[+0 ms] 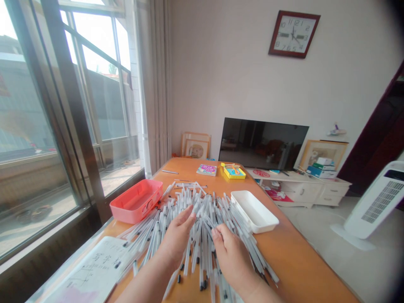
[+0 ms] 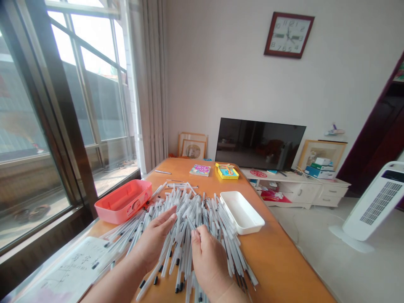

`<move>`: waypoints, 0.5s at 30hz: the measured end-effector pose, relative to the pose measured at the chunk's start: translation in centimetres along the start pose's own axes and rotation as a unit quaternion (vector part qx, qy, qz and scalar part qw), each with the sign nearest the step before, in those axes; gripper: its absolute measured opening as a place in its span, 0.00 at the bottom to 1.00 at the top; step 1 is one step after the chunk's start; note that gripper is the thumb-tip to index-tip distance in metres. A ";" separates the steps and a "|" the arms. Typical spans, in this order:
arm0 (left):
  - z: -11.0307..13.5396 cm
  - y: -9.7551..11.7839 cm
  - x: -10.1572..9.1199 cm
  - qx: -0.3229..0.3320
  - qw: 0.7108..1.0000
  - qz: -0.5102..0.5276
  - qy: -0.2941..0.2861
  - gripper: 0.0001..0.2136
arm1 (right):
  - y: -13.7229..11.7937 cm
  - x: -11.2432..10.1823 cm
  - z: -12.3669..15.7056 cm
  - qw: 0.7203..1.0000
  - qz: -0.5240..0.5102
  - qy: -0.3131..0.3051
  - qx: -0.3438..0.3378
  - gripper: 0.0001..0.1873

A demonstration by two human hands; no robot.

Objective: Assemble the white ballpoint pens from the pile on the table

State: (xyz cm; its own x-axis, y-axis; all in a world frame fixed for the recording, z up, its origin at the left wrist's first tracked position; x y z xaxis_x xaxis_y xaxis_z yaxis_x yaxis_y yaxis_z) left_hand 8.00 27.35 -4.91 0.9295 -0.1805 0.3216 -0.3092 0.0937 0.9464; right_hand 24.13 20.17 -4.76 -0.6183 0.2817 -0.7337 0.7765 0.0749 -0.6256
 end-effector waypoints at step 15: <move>0.0 -0.6 0.9 -0.056 0.991 0.111 -0.048 0.14 | 1.1 2.0 -0.4 0.901 -0.410 -0.076 0.120 0.25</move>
State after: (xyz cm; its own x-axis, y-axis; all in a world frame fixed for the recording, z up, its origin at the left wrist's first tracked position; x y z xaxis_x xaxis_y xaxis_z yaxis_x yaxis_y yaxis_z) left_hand 9.03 27.10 -5.23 0.8164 -0.2343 0.5279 -0.4743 0.2494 0.8443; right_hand 23.81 21.17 -6.88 -0.9958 0.0898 -0.0163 0.0149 -0.0162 -0.9998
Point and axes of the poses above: each hand's wrist, its own z-axis away from the middle knuckle, its own x-axis out of the palm, y = z × x, the point moved 6 cm from there along -z, towards the middle knuckle, and after that the axes turned 5 degrees about -y, right-handed, at the moved point
